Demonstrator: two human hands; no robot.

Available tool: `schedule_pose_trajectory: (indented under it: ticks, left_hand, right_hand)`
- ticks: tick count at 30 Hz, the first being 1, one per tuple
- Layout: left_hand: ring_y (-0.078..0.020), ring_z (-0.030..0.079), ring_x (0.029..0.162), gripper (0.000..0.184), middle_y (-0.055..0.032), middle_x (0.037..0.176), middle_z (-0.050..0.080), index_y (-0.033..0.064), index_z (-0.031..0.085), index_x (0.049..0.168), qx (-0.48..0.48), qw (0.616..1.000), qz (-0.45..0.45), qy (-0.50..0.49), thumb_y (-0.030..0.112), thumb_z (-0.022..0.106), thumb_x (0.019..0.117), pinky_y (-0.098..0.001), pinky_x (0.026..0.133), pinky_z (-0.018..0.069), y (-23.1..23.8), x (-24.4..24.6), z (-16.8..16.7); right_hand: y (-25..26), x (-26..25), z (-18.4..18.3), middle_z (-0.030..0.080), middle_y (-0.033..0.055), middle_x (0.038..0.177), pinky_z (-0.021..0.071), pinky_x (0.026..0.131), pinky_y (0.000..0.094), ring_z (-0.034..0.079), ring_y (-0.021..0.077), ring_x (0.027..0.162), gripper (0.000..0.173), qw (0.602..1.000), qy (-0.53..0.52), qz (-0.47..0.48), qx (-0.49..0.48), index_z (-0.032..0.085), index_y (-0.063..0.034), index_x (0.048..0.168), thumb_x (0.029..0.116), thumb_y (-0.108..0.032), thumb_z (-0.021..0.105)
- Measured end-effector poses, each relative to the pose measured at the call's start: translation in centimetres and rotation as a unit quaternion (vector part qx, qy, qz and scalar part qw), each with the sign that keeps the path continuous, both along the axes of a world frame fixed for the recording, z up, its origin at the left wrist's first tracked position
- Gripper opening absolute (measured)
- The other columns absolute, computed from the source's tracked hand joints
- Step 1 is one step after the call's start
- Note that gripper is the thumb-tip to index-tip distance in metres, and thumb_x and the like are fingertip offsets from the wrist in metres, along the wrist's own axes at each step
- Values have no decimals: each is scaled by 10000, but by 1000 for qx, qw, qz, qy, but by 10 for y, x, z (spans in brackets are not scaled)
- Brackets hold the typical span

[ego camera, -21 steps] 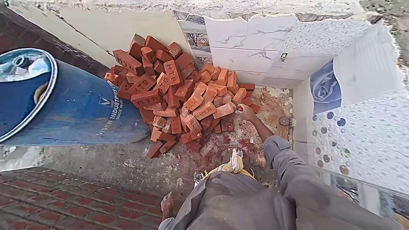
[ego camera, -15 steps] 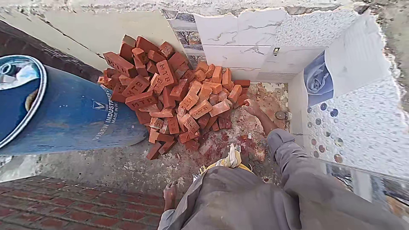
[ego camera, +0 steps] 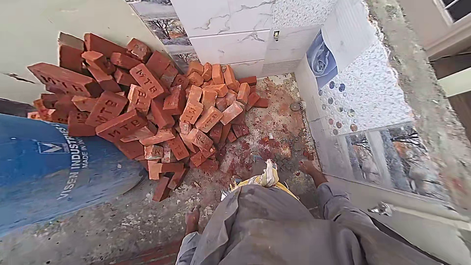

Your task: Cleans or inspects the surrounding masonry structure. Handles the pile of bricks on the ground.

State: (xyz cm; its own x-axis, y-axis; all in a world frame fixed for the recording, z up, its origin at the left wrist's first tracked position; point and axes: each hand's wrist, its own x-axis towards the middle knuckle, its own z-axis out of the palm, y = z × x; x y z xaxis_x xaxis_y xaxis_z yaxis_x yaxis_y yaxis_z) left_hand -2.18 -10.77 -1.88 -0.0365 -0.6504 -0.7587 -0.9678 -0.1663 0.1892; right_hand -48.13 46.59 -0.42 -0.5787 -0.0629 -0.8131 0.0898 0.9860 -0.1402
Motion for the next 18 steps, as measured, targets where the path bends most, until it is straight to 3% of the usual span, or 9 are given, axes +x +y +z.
schedule_pose_trajectory:
  ticks: [3, 7, 9, 12, 15, 18]
  left_hand:
    - [-436, 597, 1232, 504, -269, 1265, 657, 48, 695, 1254, 18, 999, -47, -6, 478, 566, 1024, -662, 1035, 441, -25, -4, 5]
    - [-440, 600, 1216, 548, -292, 1288, 632, 8, 651, 1295, 33, 996, -82, -7, 478, 561, 1028, -647, 1014, 460, -59, -25, 7]
    - [-419, 623, 1128, 526, -278, 1255, 637, 24, 633, 1326, 30, 996, -76, 26, 456, 550, 1035, -636, 936, 488, -73, -49, 17]
    - [-383, 638, 1067, 469, -257, 1208, 657, 22, 643, 1301, 11, 993, -90, 80, 404, 541, 1049, -600, 899, 504, -84, -90, 22]
    - [-379, 631, 1160, 438, -256, 1251, 657, 10, 646, 1300, 11, 988, -118, 103, 360, 562, 1051, -593, 994, 484, -78, -132, 35]
    - [-383, 628, 1178, 436, -248, 1251, 665, 21, 660, 1294, 4, 984, -160, 77, 369, 563, 1050, -601, 1007, 472, -66, -167, 41]
  right_hand:
    - [-34, 31, 27, 679, 171, 1263, 504, 1011, 591, 647, 339, 1185, 536, 999, 28, 9, -42, 650, -99, 1309, 907, -452, 680]
    - [-72, 53, 55, 714, 113, 1152, 600, 860, 527, 719, 257, 991, 553, 993, 41, -39, -106, 601, -152, 1362, 908, -458, 683]
    - [-79, 60, 64, 721, 100, 1168, 565, 932, 510, 706, 242, 1035, 570, 992, 48, -45, -112, 597, -156, 1380, 900, -454, 674]
    - [-65, 69, 60, 714, 111, 1158, 541, 967, 533, 692, 262, 1060, 591, 991, 52, -67, -101, 605, -143, 1362, 888, -487, 684]
    - [-34, 84, 44, 699, 150, 1190, 513, 988, 570, 670, 307, 1111, 589, 992, 41, -91, -73, 624, -110, 1342, 885, -475, 692]
    - [-5, 98, 19, 685, 168, 1251, 498, 1038, 559, 652, 314, 1182, 589, 990, 26, -119, -65, 640, -94, 1332, 888, -477, 700]
